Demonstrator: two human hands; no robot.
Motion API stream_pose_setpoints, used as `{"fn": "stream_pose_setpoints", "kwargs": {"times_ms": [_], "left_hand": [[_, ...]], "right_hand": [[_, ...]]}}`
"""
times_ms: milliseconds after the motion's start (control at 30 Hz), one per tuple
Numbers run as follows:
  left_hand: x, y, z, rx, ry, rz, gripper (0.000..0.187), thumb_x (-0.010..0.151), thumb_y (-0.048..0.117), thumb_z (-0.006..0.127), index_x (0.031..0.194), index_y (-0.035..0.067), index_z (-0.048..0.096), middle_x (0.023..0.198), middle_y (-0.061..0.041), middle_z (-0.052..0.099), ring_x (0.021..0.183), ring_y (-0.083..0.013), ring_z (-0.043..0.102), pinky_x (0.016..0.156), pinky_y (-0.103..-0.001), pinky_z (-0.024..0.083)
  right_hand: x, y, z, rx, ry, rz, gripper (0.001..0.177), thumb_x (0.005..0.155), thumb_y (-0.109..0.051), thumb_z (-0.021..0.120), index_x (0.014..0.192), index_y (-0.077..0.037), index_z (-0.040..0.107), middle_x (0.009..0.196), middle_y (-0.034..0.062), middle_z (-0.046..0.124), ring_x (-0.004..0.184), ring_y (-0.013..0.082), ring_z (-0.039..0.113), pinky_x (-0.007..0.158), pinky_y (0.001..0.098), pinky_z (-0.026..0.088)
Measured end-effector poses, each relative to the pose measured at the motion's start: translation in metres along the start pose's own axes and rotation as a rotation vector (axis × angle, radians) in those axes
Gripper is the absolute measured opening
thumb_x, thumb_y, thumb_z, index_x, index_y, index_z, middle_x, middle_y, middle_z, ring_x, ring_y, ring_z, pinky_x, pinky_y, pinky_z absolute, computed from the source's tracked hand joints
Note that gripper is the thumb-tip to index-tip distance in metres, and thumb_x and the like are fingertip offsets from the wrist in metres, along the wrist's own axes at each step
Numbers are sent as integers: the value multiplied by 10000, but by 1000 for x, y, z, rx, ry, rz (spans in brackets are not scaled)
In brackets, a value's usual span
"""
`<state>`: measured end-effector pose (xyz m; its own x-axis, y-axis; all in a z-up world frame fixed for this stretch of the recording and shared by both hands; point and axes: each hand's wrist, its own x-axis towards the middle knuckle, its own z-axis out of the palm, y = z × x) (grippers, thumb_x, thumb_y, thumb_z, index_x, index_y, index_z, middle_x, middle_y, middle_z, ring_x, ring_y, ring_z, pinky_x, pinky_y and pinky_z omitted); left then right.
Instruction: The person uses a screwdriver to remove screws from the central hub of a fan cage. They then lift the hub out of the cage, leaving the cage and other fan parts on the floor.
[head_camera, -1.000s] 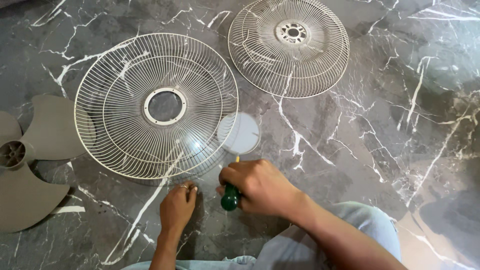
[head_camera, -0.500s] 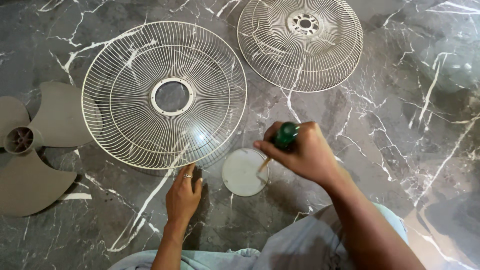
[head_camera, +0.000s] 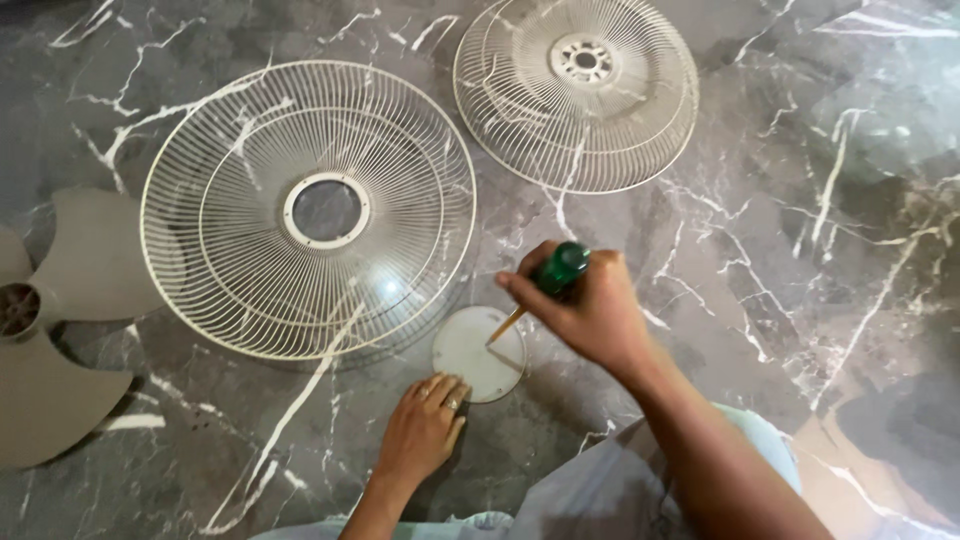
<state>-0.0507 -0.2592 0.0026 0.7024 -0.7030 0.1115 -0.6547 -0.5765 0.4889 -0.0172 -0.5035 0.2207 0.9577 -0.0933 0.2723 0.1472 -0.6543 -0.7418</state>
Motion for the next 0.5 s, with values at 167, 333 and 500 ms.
{"fn": "stream_pose_setpoints", "kwargs": {"times_ms": [167, 333, 500], "left_hand": [[-1, -9, 3, 44, -10, -22, 283, 779, 142, 748, 1043, 48, 710, 1107, -123, 667, 1110, -319, 608, 1003, -454, 444], [-3, -18, 6, 124, -12, -74, 114, 836, 174, 723, 879, 68, 710, 896, -94, 666, 930, -299, 655, 842, -441, 498], [-4, -20, 9, 111, -37, -96, 133, 830, 181, 719, 891, 63, 717, 884, -95, 686, 883, -293, 675, 793, -441, 518]], "right_hand": [[-4, -4, 9, 20, -56, 40, 237, 863, -251, 826, 805, -44, 728, 556, 48, 643, 450, 113, 574, 462, 308, 474], [-7, -6, 10, 112, -10, 10, 214, 871, -228, 823, 839, -41, 724, 594, 35, 669, 483, 111, 604, 464, 285, 481], [-10, 3, 12, 71, 57, -140, 213, 909, -240, 806, 862, -57, 709, 712, 47, 731, 572, 96, 692, 518, 268, 552]]}}
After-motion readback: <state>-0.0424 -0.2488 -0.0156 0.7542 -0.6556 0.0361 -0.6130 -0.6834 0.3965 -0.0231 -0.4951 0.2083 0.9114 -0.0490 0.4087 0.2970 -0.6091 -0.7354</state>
